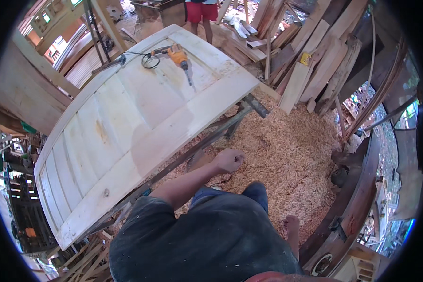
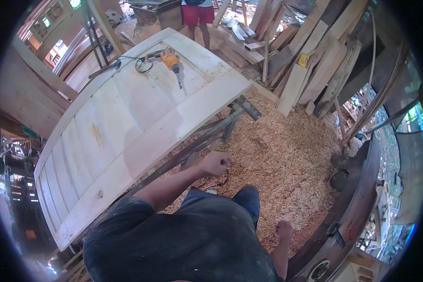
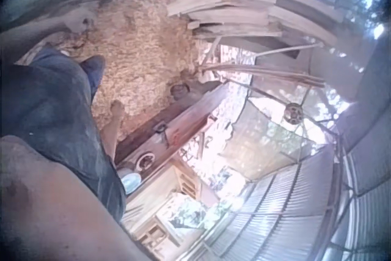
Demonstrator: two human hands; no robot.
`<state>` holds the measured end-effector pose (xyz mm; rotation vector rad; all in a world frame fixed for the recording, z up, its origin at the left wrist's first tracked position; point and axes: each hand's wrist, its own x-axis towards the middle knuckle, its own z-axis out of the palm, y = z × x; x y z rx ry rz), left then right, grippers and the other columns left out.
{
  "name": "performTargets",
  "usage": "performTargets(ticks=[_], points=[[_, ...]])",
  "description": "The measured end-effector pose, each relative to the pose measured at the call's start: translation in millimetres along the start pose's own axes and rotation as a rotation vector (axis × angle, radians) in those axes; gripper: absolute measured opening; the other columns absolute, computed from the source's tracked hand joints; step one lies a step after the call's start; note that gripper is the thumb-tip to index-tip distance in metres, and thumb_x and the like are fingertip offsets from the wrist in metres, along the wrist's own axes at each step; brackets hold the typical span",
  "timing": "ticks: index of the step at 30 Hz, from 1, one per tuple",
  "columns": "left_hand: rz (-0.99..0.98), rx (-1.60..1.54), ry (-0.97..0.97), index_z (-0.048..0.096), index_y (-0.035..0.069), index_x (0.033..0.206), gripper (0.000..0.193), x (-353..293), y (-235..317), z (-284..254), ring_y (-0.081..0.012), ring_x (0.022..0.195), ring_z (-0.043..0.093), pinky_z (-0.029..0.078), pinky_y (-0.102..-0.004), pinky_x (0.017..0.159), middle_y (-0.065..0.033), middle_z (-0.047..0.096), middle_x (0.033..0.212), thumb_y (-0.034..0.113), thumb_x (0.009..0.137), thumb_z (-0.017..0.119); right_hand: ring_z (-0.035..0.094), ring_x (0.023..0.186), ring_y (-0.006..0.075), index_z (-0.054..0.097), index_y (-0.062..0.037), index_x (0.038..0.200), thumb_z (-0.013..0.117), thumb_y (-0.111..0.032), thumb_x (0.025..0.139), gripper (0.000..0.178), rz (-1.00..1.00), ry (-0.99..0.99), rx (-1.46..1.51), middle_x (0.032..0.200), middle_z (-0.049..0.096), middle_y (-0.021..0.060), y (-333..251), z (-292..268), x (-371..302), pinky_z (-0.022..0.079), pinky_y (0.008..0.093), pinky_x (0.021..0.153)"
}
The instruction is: The person constructs a wooden door by sawing a panel to size, applying glue from a yellow container, and hammering a frame piece into place.
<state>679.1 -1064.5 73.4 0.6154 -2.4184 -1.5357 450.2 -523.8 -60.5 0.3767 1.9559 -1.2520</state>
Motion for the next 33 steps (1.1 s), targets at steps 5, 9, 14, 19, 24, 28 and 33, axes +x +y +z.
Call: performTargets(ticks=[5, 9, 14, 19, 24, 28, 33], points=[[-0.123, -0.048, 0.044, 0.077, 0.008, 0.114, 0.031, 61.2, 21.3, 14.8, -0.0290, 0.086, 0.076, 0.059, -0.0389, 0.081, -0.0150, 0.077, 0.094, 0.012, 0.085, 0.068, 0.043, 0.041, 0.0168, 0.060, -0.0063, 0.083, 0.060, -0.015, 0.098, 0.018, 0.223, -0.097, -0.185, 0.064, 0.054, 0.0079, -50.4, 14.2, 39.8, 0.032, 0.0346, 0.035], [-0.233, -0.006, 0.074, 0.076, 0.006, 0.115, 0.031, 114.6, 22.6, 41.4, -0.0192, 0.088, 0.074, 0.058, -0.0349, 0.084, -0.0097, 0.078, 0.096, 0.012, 0.085, 0.071, 0.058, 0.053, 0.0193, 0.066, -0.0083, 0.083, 0.061, -0.016, 0.093, 0.014, 0.155, -0.314, -0.587, 0.070, 0.064, 0.0082, -111.4, -6.3, 131.0, 0.044, 0.0362, 0.047], [-0.257, 0.187, 0.034, 0.076, 0.008, 0.114, 0.030, 234.8, 47.9, 81.8, -0.0309, 0.092, 0.076, 0.059, -0.0415, 0.083, -0.0169, 0.077, 0.099, 0.014, 0.087, 0.066, 0.068, 0.062, 0.0228, 0.072, -0.0092, 0.074, 0.064, -0.020, 0.083, 0.016, -0.717, -0.294, -1.453, 0.079, 0.073, 0.0084, -194.4, -61.7, 289.1, 0.054, 0.0387, 0.059], [-0.192, 0.291, 0.051, 0.076, 0.007, 0.115, 0.029, 357.1, 99.1, 79.4, -0.0346, 0.092, 0.075, 0.059, -0.0446, 0.083, -0.0179, 0.077, 0.098, 0.015, 0.088, 0.068, 0.076, 0.087, 0.0317, 0.080, -0.0089, 0.089, 0.072, -0.028, 0.083, 0.021, -0.690, -0.139, -1.265, 0.090, 0.077, 0.0152, -321.6, -73.2, 378.1, 0.060, 0.0442, 0.076], [-0.208, 0.262, 0.206, 0.075, 0.004, 0.115, 0.029, 406.3, 102.7, 56.8, -0.0351, 0.093, 0.075, 0.059, -0.0441, 0.084, -0.0202, 0.077, 0.098, 0.013, 0.089, 0.067, 0.076, 0.092, 0.0346, 0.080, -0.0064, 0.100, 0.072, -0.033, 0.083, 0.032, -0.333, -0.199, -0.721, 0.091, 0.078, 0.0172, -443.3, 5.9, 384.8, 0.059, 0.0446, 0.085], [-0.347, 0.168, 0.283, 0.075, 0.008, 0.120, 0.031, 420.8, 67.8, 52.7, -0.0308, 0.097, 0.077, 0.060, -0.0409, 0.087, -0.0168, 0.078, 0.102, 0.018, 0.091, 0.068, 0.076, 0.095, 0.0331, 0.081, -0.0081, 0.107, 0.072, -0.031, 0.083, 0.034, -0.561, -0.318, -1.243, 0.093, 0.079, 0.0171, -509.2, 66.4, 387.4, 0.058, 0.0441, 0.091], [-0.368, 0.000, 0.333, 0.076, 0.005, 0.116, 0.030, 474.0, 40.1, 26.4, -0.0324, 0.099, 0.077, 0.060, -0.0393, 0.092, -0.0156, 0.079, 0.100, 0.016, 0.090, 0.068, 0.075, 0.103, 0.0329, 0.081, -0.0094, 0.108, 0.071, -0.033, 0.085, 0.035, -0.422, -0.342, -1.227, 0.107, 0.079, 0.0184, -572.6, 121.2, 409.4, 0.058, 0.0441, 0.093]])
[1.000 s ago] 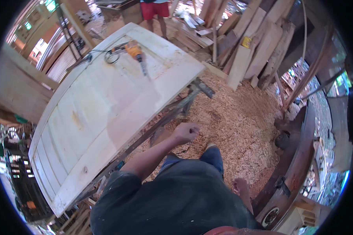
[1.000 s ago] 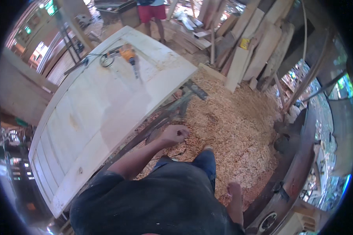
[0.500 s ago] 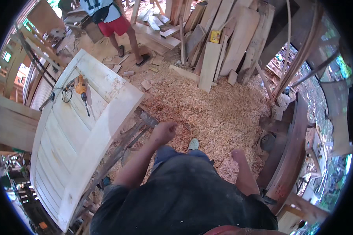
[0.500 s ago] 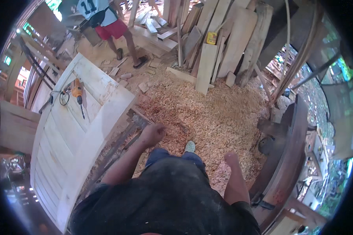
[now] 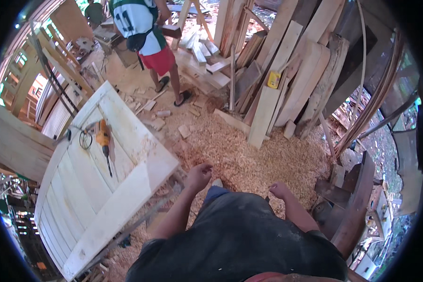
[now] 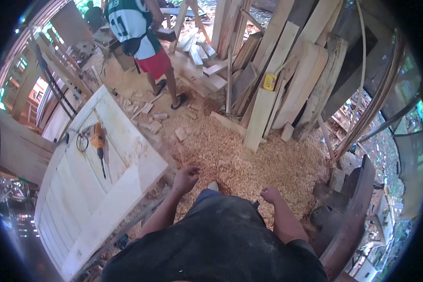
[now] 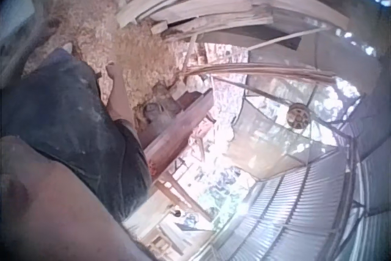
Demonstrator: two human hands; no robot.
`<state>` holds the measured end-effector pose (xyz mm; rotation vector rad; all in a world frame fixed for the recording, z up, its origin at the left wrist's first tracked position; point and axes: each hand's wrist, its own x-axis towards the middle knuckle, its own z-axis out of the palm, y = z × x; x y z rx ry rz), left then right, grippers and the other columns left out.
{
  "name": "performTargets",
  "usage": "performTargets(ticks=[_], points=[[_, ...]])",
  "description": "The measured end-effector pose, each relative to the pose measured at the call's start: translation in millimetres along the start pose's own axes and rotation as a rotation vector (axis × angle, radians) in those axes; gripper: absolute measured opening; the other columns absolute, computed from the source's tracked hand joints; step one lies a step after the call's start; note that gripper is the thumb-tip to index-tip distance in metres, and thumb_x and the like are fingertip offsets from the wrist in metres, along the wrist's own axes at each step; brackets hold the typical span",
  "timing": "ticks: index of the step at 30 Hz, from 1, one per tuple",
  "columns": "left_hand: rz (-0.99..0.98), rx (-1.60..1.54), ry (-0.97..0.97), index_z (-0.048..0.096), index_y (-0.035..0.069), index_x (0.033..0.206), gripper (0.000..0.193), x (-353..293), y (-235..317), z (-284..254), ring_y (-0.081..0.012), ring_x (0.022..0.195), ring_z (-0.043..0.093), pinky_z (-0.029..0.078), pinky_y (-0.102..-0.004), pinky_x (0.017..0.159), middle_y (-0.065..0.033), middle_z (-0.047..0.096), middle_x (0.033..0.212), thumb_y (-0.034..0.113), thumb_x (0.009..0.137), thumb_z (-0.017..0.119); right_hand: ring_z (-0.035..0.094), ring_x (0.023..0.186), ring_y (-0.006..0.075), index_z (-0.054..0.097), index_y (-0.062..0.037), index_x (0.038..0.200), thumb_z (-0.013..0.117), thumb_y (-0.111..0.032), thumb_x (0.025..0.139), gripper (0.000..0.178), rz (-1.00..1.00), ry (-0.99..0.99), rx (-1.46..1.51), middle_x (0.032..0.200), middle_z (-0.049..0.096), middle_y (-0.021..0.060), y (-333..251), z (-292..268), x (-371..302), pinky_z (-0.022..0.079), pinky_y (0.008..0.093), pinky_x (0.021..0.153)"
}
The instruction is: The person constructs a wooden door by sawing a panel to size, applying glue from a yellow container, and hammering a frame piece into place.
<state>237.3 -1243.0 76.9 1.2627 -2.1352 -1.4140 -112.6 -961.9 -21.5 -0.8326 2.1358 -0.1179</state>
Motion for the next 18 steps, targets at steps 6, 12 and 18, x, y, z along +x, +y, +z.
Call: performTargets(ticks=[6, 12, 18], points=[[0.393, 0.527, 0.387, 0.047, 0.023, 0.156, 0.080, 149.0, 101.8, -40.1, -0.0437, 0.149, 0.038, 0.036, -0.0607, 0.116, -0.0194, 0.031, 0.166, 0.037, 0.085, 0.080, 0.076, 0.100, 0.0325, 0.079, -0.0043, 0.109, 0.073, -0.029, 0.085, 0.035, -0.190, 0.052, -0.374, 0.104, 0.078, 0.0175, 3.3, -30.4, 96.3, 0.060, 0.0435, 0.087], [0.517, 0.836, 0.489, 0.035, 0.027, 0.164, 0.089, 341.7, 211.9, -89.0, -0.0380, 0.160, 0.023, 0.028, -0.0634, 0.121, -0.0154, 0.022, 0.174, 0.055, 0.089, 0.073, 0.071, 0.110, 0.0405, 0.073, -0.0031, 0.116, 0.069, -0.028, 0.084, 0.041, 0.000, 0.263, 0.080, 0.115, 0.074, 0.0259, -84.4, -111.0, 150.6, 0.056, 0.0478, 0.096], [0.448, 1.011, 0.291, 0.034, 0.029, 0.165, 0.089, 474.6, 205.9, -58.9, -0.0376, 0.159, 0.027, 0.028, -0.0616, 0.121, -0.0141, 0.025, 0.174, 0.057, 0.089, 0.071, 0.071, 0.110, 0.0413, 0.073, -0.0042, 0.117, 0.069, -0.023, 0.083, 0.038, 0.140, 0.263, 0.128, 0.116, 0.074, 0.0256, -111.2, -199.2, 252.7, 0.056, 0.0499, 0.096]])
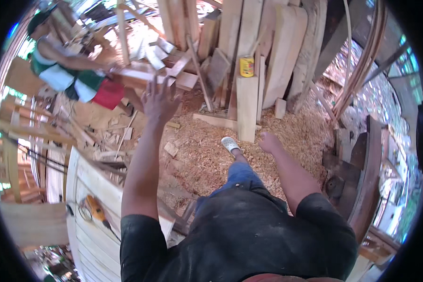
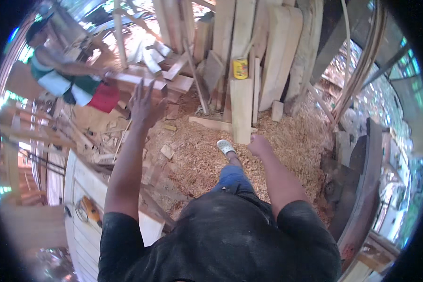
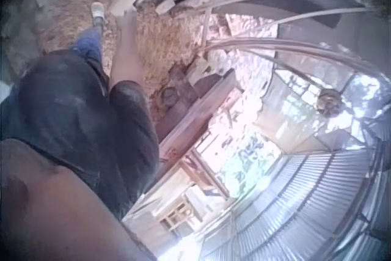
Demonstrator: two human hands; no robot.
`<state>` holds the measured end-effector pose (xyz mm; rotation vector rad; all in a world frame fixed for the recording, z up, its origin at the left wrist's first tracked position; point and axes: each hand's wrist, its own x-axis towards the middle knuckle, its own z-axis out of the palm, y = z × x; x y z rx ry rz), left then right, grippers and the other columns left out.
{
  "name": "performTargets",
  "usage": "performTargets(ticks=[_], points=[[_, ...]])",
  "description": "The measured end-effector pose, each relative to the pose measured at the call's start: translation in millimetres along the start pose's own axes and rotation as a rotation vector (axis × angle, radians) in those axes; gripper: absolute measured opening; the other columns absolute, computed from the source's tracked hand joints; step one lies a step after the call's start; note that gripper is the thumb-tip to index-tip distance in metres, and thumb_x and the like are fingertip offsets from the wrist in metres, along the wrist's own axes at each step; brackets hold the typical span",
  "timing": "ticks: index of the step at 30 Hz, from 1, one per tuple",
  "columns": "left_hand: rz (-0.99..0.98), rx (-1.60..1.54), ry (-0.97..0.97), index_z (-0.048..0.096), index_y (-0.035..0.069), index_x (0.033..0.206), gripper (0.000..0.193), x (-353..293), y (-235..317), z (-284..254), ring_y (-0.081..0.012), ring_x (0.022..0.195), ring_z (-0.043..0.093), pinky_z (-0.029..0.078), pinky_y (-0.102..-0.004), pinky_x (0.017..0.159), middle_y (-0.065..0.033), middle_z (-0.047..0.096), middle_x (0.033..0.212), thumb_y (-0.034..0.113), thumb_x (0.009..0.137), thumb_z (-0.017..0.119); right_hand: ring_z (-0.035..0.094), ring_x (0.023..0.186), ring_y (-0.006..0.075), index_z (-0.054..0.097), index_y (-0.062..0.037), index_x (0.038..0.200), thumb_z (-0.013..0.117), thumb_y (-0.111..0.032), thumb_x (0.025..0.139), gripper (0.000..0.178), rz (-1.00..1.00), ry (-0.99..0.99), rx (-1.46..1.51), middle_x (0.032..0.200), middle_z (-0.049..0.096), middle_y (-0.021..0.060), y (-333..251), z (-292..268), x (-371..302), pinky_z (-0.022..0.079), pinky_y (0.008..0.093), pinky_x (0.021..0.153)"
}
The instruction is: The person constructs a wooden door by sawing a panel to size, applying glue from a yellow container, and hammering a frame piece into place.
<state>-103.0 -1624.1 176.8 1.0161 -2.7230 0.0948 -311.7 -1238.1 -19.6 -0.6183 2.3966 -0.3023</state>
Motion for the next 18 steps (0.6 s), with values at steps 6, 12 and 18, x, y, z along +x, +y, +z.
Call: performTargets(ticks=[6, 12, 18], points=[[-0.022, 0.088, -0.268, 0.032, 0.032, 0.166, 0.090, 60.2, -19.7, 119.1, -0.0367, 0.161, 0.022, 0.027, -0.0602, 0.123, -0.0101, 0.016, 0.177, 0.055, 0.090, 0.073, 0.062, 0.125, 0.0440, 0.057, -0.0004, 0.141, 0.079, -0.022, 0.079, 0.069, -0.048, 0.098, 0.157, 0.129, 0.065, 0.0296, 3.0, -22.5, 182.4, 0.052, 0.0497, 0.107], [-0.135, 0.136, -0.444, 0.030, 0.032, 0.167, 0.090, 88.6, -12.3, 179.1, -0.0375, 0.161, 0.022, 0.026, -0.0593, 0.124, -0.0106, 0.013, 0.178, 0.056, 0.091, 0.072, 0.044, 0.144, 0.0483, 0.032, -0.0109, 0.162, 0.087, -0.039, 0.079, 0.104, -0.025, 0.235, 0.063, 0.156, 0.040, 0.0317, -82.7, -90.6, 341.4, 0.041, 0.0544, 0.120], [-0.251, -0.001, -0.370, 0.037, 0.030, 0.165, 0.085, 97.1, -2.7, 209.3, -0.0382, 0.159, 0.028, 0.026, -0.0558, 0.123, -0.0135, 0.021, 0.176, 0.051, 0.091, 0.072, 0.037, 0.149, 0.0506, 0.028, -0.0234, 0.167, 0.082, -0.068, 0.075, 0.116, -0.017, 0.329, -0.155, 0.159, 0.043, 0.0294, -114.0, -114.0, 509.3, 0.033, 0.0587, 0.123]])
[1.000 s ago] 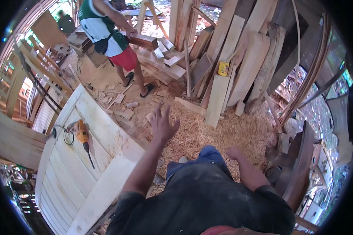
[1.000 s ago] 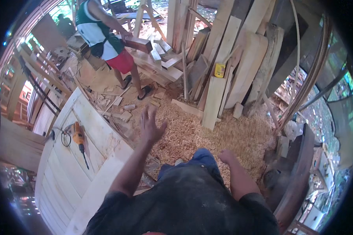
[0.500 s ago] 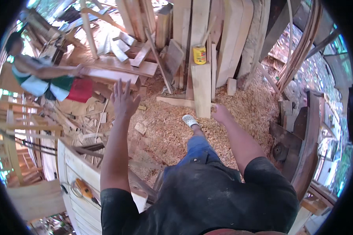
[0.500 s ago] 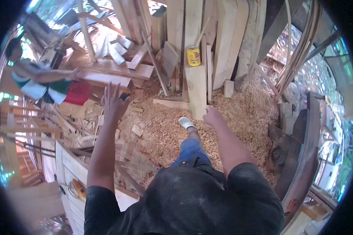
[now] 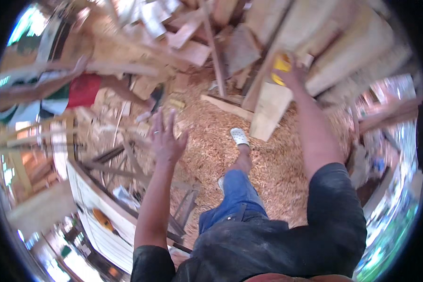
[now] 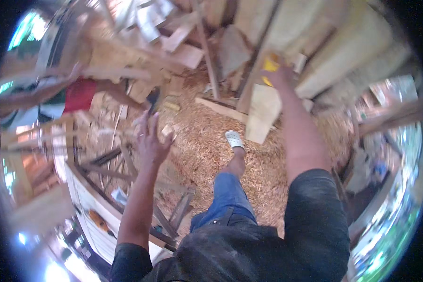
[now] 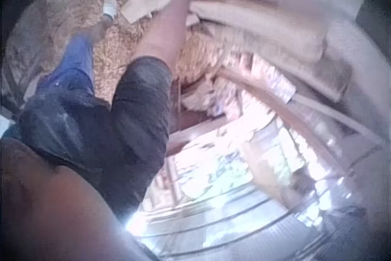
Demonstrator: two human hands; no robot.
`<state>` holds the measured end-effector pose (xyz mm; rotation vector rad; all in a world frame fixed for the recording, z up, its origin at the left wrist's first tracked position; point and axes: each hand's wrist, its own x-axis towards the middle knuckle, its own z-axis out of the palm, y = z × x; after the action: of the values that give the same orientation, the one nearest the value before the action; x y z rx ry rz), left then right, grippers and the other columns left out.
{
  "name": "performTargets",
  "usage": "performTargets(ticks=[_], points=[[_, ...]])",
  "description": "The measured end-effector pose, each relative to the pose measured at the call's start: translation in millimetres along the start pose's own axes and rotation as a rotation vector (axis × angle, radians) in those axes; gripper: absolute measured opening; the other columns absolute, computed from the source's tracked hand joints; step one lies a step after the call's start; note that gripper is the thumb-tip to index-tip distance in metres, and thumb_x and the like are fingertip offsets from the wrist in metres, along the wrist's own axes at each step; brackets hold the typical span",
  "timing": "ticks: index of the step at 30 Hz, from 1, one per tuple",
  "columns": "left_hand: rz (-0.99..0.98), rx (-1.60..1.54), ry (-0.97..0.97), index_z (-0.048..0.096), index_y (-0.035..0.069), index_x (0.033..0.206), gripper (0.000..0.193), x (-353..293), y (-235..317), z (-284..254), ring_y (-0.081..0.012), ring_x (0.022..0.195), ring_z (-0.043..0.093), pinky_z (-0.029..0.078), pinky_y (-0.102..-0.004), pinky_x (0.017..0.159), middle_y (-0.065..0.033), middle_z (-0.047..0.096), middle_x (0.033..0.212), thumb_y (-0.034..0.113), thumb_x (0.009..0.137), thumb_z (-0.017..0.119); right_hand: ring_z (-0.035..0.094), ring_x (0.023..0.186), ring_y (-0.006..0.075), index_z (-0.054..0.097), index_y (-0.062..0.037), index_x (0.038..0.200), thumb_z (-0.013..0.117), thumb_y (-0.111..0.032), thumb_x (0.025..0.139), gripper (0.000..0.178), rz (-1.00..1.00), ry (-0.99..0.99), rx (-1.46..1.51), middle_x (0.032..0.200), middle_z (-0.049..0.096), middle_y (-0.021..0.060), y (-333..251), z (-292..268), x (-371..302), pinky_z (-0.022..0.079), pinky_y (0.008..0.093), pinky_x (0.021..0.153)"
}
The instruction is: The person constructs a wooden door by sawing a panel to size, applying glue from a yellow container, and hammering a frame piece into place.
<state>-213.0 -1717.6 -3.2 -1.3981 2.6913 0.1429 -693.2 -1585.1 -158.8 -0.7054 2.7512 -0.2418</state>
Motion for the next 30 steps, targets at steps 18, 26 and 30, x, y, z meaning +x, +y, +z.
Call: performTargets(ticks=[18, 26, 30], points=[[-0.475, -0.296, 0.152, 0.042, 0.025, 0.160, 0.079, -227.1, -57.7, -75.7, -0.0400, 0.152, 0.039, 0.038, -0.0574, 0.116, -0.0162, 0.032, 0.169, 0.038, 0.089, 0.075, 0.058, 0.127, 0.0451, 0.053, -0.0055, 0.147, 0.086, -0.033, 0.075, 0.083, -0.584, 0.073, 0.006, 0.139, 0.061, 0.0247, -58.4, -39.7, -142.5, 0.045, 0.0538, 0.112], [-0.596, -0.572, 0.339, 0.040, 0.021, 0.160, 0.080, -466.3, -35.3, -85.1, -0.0412, 0.146, 0.046, 0.042, -0.0553, 0.118, -0.0170, 0.035, 0.167, 0.034, 0.090, 0.075, 0.057, 0.121, 0.0429, 0.057, -0.0087, 0.136, 0.090, -0.033, 0.070, 0.077, -1.332, -0.388, 0.173, 0.125, 0.061, 0.0218, -140.2, -80.4, -488.4, 0.048, 0.0509, 0.105], [-0.739, -0.753, 0.459, 0.042, 0.020, 0.160, 0.079, -635.2, -17.0, -44.3, -0.0398, 0.146, 0.047, 0.041, -0.0532, 0.120, -0.0166, 0.038, 0.165, 0.028, 0.089, 0.076, 0.059, 0.122, 0.0426, 0.056, -0.0064, 0.137, 0.090, -0.034, 0.073, 0.078, -1.741, -0.532, 0.182, 0.127, 0.061, 0.0228, -177.6, -123.1, -684.1, 0.049, 0.0501, 0.105]])
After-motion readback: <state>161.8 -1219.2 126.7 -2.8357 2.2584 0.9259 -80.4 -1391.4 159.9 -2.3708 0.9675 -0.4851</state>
